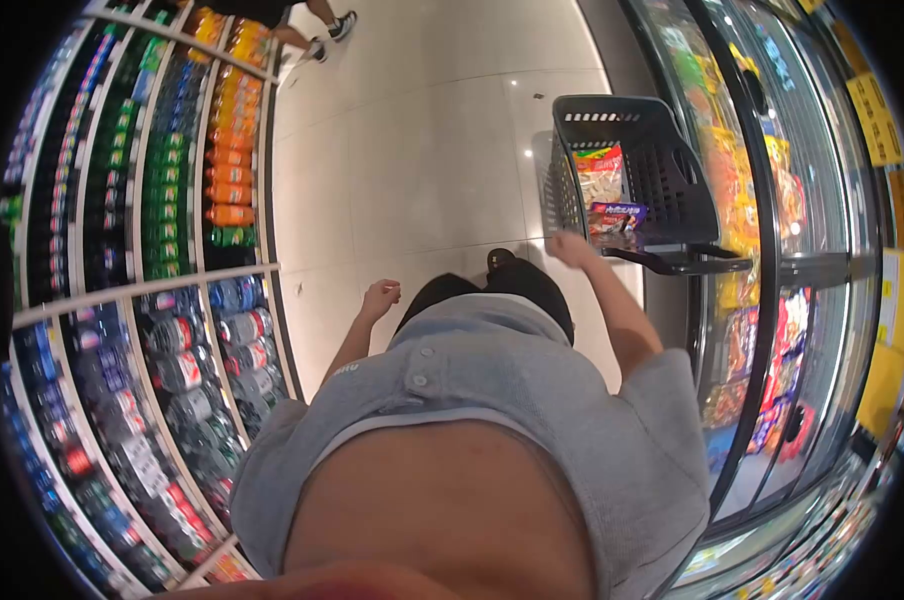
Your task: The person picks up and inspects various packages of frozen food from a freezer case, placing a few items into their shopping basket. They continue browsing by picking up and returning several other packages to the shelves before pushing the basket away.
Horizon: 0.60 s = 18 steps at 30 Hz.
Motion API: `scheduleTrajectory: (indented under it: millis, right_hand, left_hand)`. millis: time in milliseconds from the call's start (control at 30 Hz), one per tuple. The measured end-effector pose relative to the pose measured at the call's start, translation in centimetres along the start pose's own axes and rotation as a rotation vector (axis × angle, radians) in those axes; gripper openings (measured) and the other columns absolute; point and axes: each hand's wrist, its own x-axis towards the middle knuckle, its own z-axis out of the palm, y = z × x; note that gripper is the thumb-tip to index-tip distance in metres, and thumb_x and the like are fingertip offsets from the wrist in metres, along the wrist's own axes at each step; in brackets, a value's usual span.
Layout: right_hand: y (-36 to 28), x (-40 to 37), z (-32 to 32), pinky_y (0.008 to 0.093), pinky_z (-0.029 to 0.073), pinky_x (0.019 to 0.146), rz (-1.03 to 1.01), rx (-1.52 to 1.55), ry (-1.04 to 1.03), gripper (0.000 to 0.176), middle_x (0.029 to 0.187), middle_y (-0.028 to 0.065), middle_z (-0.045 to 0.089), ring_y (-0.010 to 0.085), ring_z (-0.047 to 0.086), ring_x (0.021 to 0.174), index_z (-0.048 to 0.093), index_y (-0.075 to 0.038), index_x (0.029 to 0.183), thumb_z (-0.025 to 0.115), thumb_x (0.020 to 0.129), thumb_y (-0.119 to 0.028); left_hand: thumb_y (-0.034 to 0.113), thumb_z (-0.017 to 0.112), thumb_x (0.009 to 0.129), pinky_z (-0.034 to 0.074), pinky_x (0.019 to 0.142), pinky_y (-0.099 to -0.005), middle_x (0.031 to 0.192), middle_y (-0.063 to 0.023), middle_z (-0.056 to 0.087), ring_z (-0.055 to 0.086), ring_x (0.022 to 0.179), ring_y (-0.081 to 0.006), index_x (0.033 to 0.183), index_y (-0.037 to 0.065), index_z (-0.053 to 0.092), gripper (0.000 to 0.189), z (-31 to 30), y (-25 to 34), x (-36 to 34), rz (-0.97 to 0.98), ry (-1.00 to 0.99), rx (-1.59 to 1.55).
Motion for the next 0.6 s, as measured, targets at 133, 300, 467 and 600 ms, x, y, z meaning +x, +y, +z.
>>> scheduleTrajectory:
  millis: [133, 300, 467, 600]
  right_hand:
    - [-8.6, 6.8, -5.2, 0.0422, 0.048, 0.065, -0.100, 0.153, 0.205, 0.027, 0.075, 0.0176, 0.063, 0.0338, 0.062, 0.071, 0.058, 0.000, 0.081, 0.058, 0.081, -0.027]
    - [-6.5, 7.2, -2.6, 0.0376, 0.049, 0.066, 0.162, 0.247, 0.376, 0.024, 0.073, 0.0144, 0.063, 0.0275, 0.063, 0.070, 0.059, -0.002, 0.087, 0.056, 0.084, -0.026]
    - [3.0, -2.0, 10.2, 0.0389, 0.051, 0.066, 0.946, 0.045, 0.343, 0.022, 0.084, 0.0210, 0.067, 0.0301, 0.066, 0.072, 0.070, -0.001, 0.083, 0.056, 0.072, -0.014]
    - [-5.4, -7.8, 11.5, 0.0372, 0.051, 0.055, 1.418, 0.911, 0.431, 0.026, 0.073, 0.0146, 0.066, 0.0218, 0.065, 0.063, 0.062, -0.001, 0.093, 0.049, 0.084, -0.021]
  left_hand:
    - [0.026, 0.061, 0.083, 0.052, 0.071, -0.0312, 0.081, -0.0115, 0.069, 0.067, 0.073, -0.0181, 0.100, 0.004, 0.067, 0.029, -2.2, 0.9, 5.9, 0.042, -0.110, 0.175]
    - [0.024, 0.059, 0.083, 0.052, 0.064, -0.0290, 0.078, -0.0104, 0.069, 0.067, 0.068, -0.0162, 0.101, 0.006, 0.068, 0.026, -4.8, -3.4, 15.6, 0.139, -0.285, 0.508]
    - [0.023, 0.059, 0.082, 0.053, 0.059, -0.0291, 0.078, -0.0098, 0.069, 0.067, 0.063, -0.0173, 0.099, 0.007, 0.068, 0.024, -10.9, -2.3, 26.6, -0.178, -0.530, 0.623]
    - [0.024, 0.057, 0.084, 0.053, 0.055, -0.0308, 0.070, -0.0100, 0.068, 0.065, 0.058, -0.0171, 0.091, 0.002, 0.066, 0.025, -17.9, 8.1, 35.6, 0.080, -0.475, 0.574]
